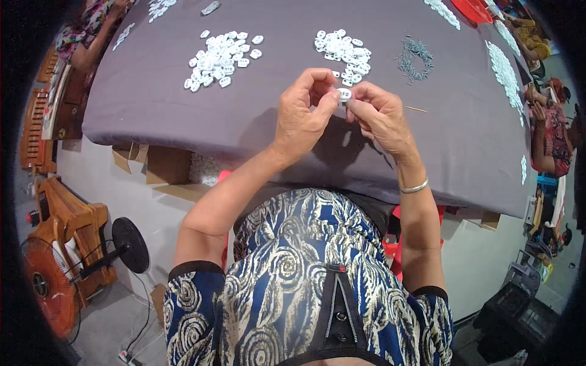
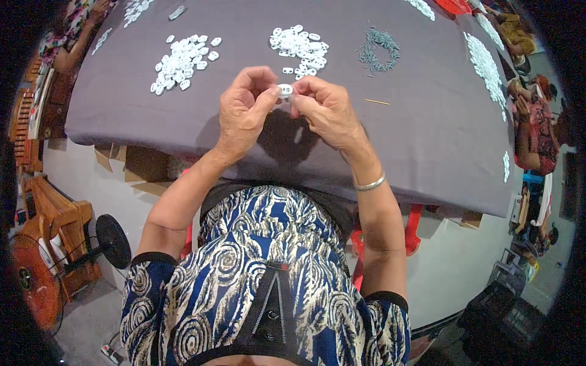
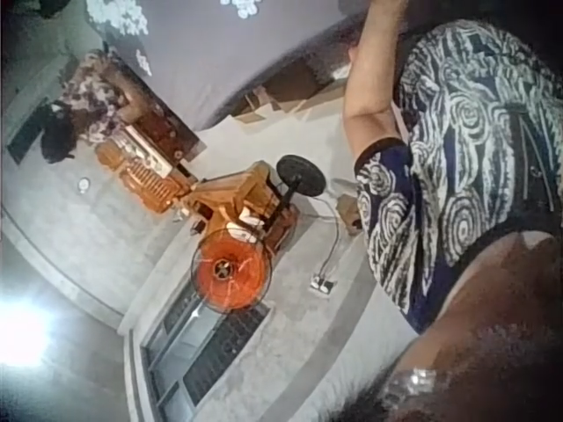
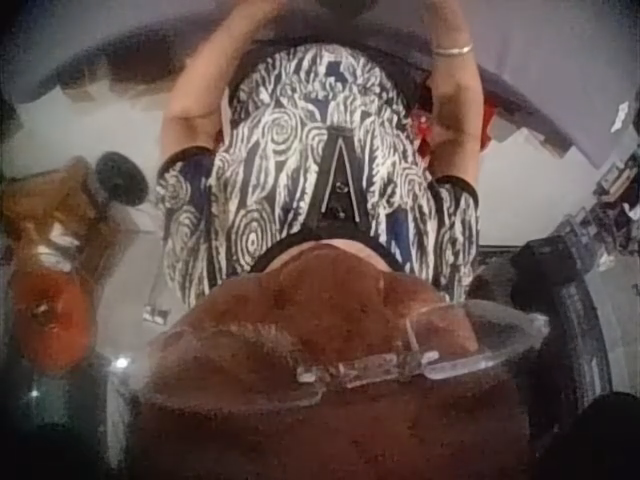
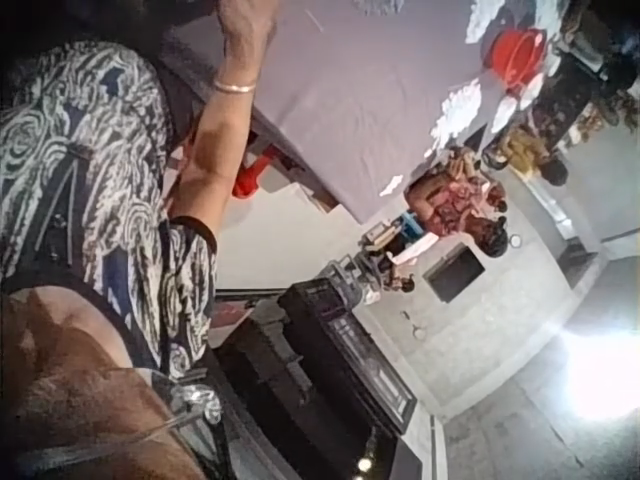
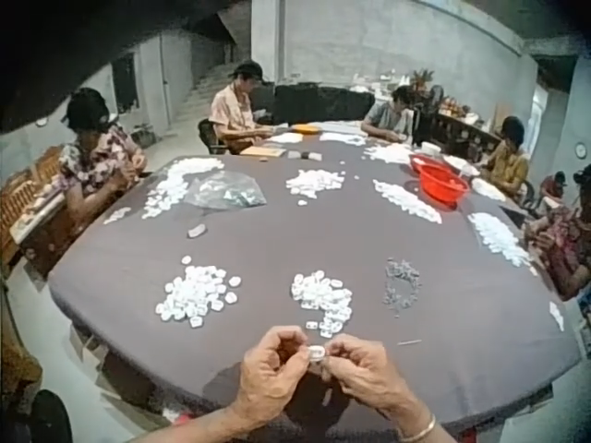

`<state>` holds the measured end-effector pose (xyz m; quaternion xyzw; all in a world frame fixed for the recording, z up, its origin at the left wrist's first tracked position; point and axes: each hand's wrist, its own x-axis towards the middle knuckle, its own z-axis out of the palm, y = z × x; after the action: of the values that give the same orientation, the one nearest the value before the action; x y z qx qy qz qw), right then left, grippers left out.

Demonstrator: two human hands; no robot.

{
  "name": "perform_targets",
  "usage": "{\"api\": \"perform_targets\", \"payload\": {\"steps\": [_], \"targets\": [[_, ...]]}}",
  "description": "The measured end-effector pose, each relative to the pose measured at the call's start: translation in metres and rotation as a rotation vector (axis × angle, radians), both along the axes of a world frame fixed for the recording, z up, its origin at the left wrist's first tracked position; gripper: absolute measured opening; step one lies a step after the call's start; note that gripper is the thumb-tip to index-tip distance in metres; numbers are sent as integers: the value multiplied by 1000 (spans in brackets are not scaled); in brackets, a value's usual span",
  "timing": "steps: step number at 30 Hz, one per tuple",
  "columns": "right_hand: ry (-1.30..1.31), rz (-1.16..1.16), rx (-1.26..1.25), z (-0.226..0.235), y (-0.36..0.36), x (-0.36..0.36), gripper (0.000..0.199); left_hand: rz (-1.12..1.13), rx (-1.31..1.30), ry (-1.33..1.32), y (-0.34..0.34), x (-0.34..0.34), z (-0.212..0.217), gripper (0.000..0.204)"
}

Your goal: The person repeatedly picks up small plastic components from piles on the table and snaps them together by hand.

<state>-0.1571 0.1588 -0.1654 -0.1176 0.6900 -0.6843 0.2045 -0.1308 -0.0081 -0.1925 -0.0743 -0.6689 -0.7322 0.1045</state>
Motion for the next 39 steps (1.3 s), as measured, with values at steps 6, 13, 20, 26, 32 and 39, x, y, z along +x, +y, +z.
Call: {"api": "perform_targets", "payload": {"steps": [6, 13, 20, 26, 32, 39], "targets": [[-269, -4, -266, -5, -5, 2, 5, 34, -34, -8, 1, 0, 3, 16], [-352, -72, -331, -9, -13, 4, 5, 44, -36, -11, 0, -2, 1, 17], [-259, -100, -301, -19, -11, 3, 5, 0, -7, -38, 1, -3, 0, 12], [-219, -158, -253, -19, -15, 4, 6, 19, -22, -31, -1, -5, -1, 9], [-115, -182, -168, -24, -21, 8, 9, 46, 163, -87, 1, -6, 3, 6], [92, -199, -92, -20, -16, 3, 10, 46, 184, -129, -2, -6, -1, 5]]}}
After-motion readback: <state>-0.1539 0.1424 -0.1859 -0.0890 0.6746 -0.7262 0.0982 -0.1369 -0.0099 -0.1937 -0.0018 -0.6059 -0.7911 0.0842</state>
